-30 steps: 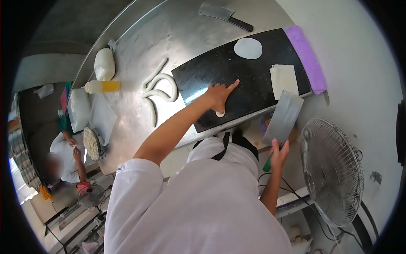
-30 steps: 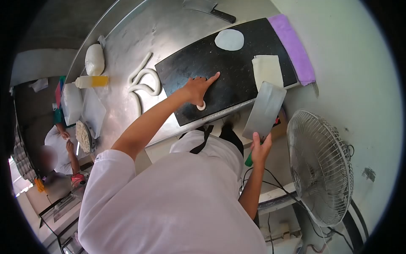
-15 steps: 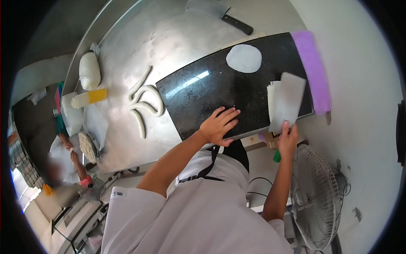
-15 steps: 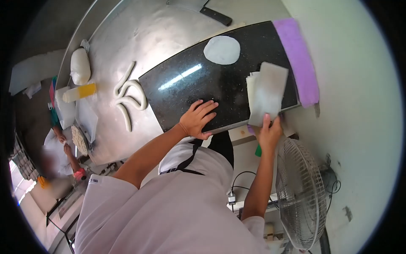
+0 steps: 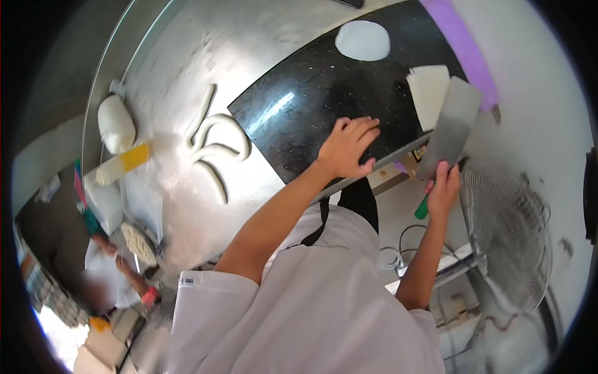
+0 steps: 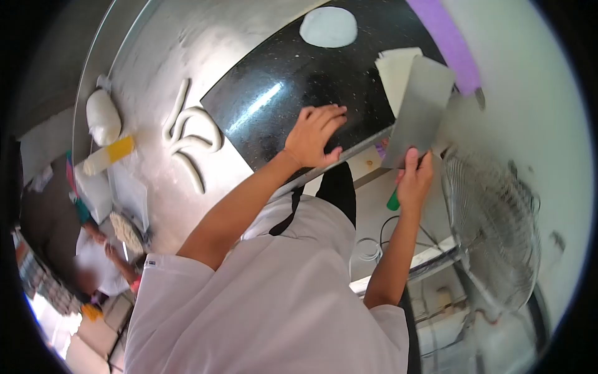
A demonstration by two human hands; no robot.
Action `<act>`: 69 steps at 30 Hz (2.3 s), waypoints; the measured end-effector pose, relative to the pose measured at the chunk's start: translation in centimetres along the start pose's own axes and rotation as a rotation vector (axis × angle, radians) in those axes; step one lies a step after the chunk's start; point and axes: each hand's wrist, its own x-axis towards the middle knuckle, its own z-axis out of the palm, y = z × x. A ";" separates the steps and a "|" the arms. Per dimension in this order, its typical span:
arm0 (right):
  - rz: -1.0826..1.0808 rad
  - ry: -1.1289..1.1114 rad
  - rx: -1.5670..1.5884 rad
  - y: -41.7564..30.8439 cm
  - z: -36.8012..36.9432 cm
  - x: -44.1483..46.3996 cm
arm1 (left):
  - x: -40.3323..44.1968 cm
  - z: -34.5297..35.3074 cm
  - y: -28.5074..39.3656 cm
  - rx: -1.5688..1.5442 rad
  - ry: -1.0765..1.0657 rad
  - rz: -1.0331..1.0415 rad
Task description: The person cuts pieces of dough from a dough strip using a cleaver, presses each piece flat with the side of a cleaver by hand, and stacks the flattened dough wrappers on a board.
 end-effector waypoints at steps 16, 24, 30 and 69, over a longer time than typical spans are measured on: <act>-0.085 -0.277 -0.023 8.8 7.5 -16.2 | 1.0 -4.2 -0.8 -0.492 0.426 -0.304; -0.135 -0.394 -0.496 3.6 10.5 -11.1 | -3.6 -1.4 0.3 0.441 -0.374 -0.141; -0.133 -0.291 -0.403 4.1 10.9 -7.6 | 2.9 -0.4 -1.8 0.482 -0.313 0.079; -0.278 -0.358 -0.635 5.1 6.9 -4.1 | 4.4 1.4 -0.8 0.454 -0.293 0.265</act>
